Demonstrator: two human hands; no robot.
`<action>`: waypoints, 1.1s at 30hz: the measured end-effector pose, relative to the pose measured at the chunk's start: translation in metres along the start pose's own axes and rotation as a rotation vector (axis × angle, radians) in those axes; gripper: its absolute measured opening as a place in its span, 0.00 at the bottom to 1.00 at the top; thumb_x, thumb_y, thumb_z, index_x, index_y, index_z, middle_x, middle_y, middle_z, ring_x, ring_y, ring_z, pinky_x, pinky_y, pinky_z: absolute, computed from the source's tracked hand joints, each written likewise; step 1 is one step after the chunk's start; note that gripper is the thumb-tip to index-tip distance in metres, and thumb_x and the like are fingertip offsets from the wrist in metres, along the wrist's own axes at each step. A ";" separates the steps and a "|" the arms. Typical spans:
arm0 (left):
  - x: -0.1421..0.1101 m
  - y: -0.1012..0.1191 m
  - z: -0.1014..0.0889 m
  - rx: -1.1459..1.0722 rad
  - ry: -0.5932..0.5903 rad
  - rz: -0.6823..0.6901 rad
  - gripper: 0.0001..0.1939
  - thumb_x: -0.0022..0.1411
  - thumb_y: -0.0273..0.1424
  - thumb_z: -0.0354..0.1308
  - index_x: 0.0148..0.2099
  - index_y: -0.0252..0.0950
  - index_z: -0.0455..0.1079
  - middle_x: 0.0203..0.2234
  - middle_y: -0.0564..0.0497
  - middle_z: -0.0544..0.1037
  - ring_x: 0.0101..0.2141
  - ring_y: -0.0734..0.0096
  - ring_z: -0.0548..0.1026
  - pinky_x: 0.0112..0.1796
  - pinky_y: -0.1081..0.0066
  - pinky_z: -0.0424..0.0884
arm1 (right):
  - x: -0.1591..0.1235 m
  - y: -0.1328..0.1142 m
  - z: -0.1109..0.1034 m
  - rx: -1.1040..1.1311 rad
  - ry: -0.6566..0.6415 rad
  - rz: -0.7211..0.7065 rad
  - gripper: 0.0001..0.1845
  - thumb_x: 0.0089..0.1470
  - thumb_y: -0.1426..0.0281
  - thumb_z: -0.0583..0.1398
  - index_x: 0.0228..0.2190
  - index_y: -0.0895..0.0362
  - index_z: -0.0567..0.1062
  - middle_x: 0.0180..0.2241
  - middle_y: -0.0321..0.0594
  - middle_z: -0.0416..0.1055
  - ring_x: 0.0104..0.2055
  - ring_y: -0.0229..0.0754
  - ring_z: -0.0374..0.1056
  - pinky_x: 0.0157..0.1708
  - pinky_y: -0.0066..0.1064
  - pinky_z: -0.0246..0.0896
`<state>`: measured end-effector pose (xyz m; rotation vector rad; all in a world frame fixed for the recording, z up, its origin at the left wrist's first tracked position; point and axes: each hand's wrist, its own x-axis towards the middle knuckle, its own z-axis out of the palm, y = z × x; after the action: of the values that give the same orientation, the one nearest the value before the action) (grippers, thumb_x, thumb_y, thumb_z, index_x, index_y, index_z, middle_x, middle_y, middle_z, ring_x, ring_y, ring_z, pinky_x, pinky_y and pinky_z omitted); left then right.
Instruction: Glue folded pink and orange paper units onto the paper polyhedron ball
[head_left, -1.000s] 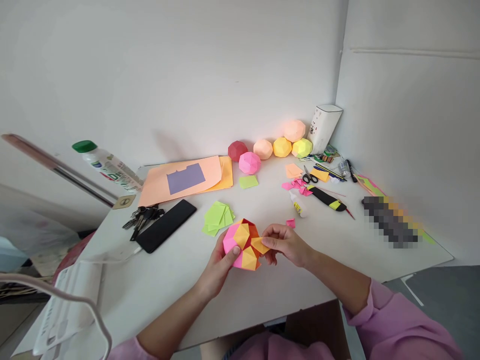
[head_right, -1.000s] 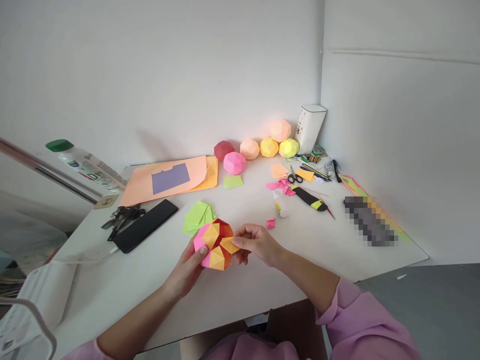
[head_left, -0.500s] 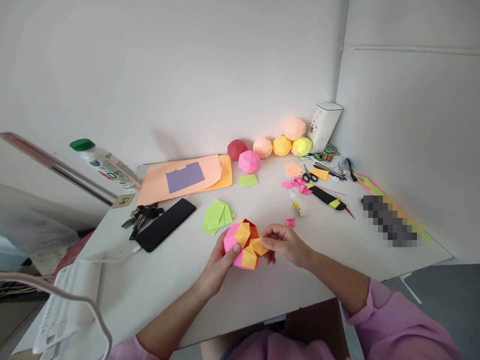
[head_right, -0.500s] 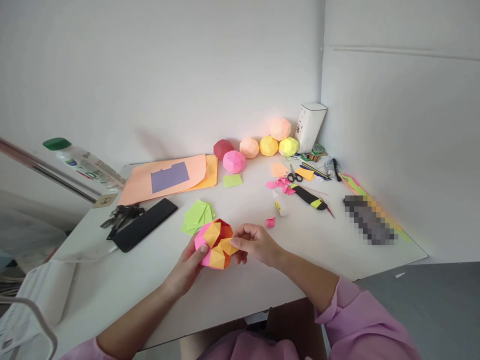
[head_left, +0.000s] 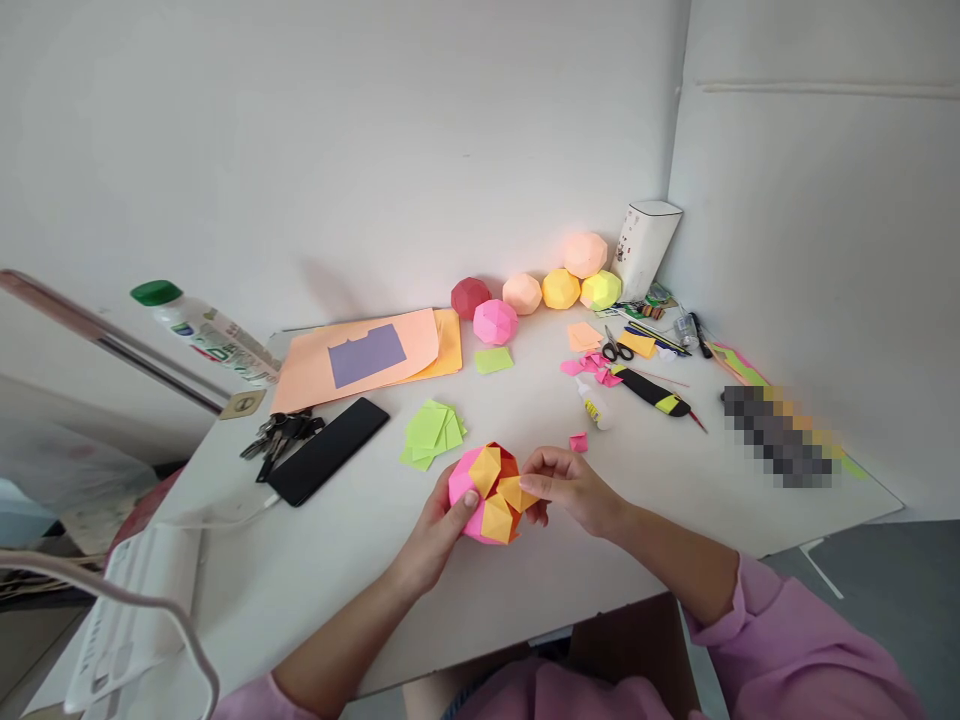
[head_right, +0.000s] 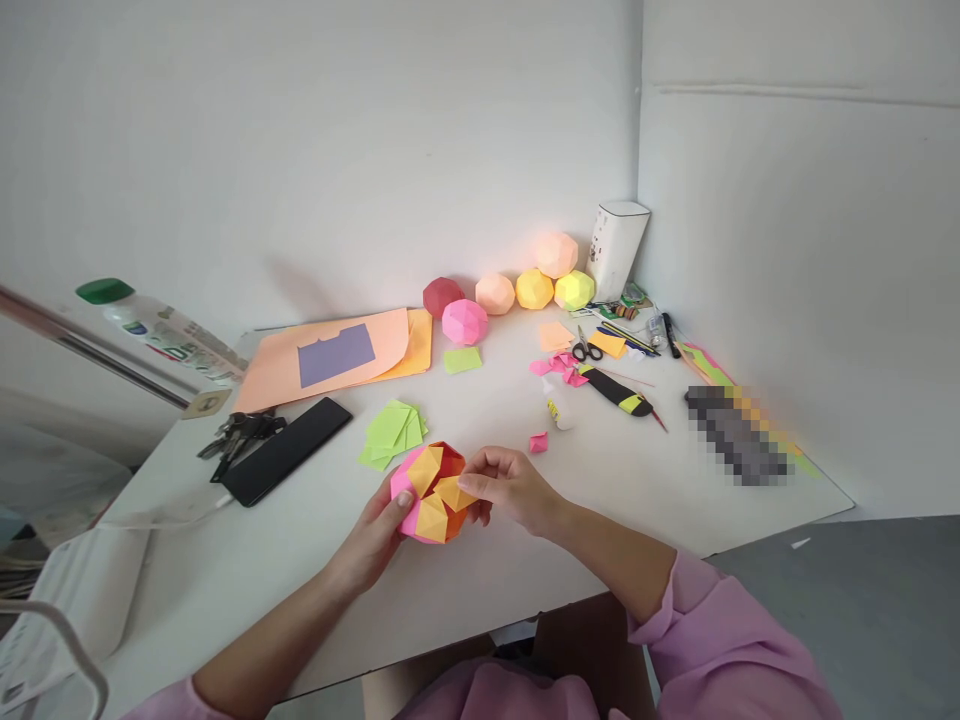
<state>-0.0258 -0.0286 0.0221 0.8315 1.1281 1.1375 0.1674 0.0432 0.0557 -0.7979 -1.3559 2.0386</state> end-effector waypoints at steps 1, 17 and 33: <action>0.000 0.000 0.000 0.006 -0.002 -0.002 0.35 0.56 0.51 0.60 0.59 0.36 0.60 0.51 0.39 0.73 0.49 0.50 0.73 0.44 0.58 0.72 | 0.000 0.000 0.000 0.002 0.001 0.003 0.16 0.48 0.60 0.67 0.25 0.59 0.70 0.20 0.33 0.72 0.19 0.34 0.67 0.19 0.26 0.63; -0.002 0.003 0.003 0.061 -0.017 0.001 0.36 0.58 0.50 0.59 0.60 0.35 0.57 0.51 0.38 0.72 0.49 0.49 0.73 0.43 0.58 0.73 | 0.001 0.003 0.002 -0.023 -0.002 0.064 0.18 0.47 0.58 0.66 0.25 0.61 0.73 0.21 0.35 0.72 0.20 0.33 0.67 0.19 0.24 0.59; -0.002 0.002 0.006 0.057 0.013 0.013 0.38 0.56 0.51 0.59 0.60 0.35 0.56 0.53 0.37 0.70 0.48 0.48 0.74 0.38 0.60 0.76 | -0.005 0.005 0.010 -0.029 0.092 -0.031 0.15 0.45 0.61 0.67 0.22 0.61 0.76 0.20 0.34 0.69 0.19 0.32 0.64 0.20 0.26 0.60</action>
<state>-0.0200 -0.0303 0.0258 0.8776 1.1717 1.1275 0.1632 0.0318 0.0548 -0.8673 -1.3415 1.9382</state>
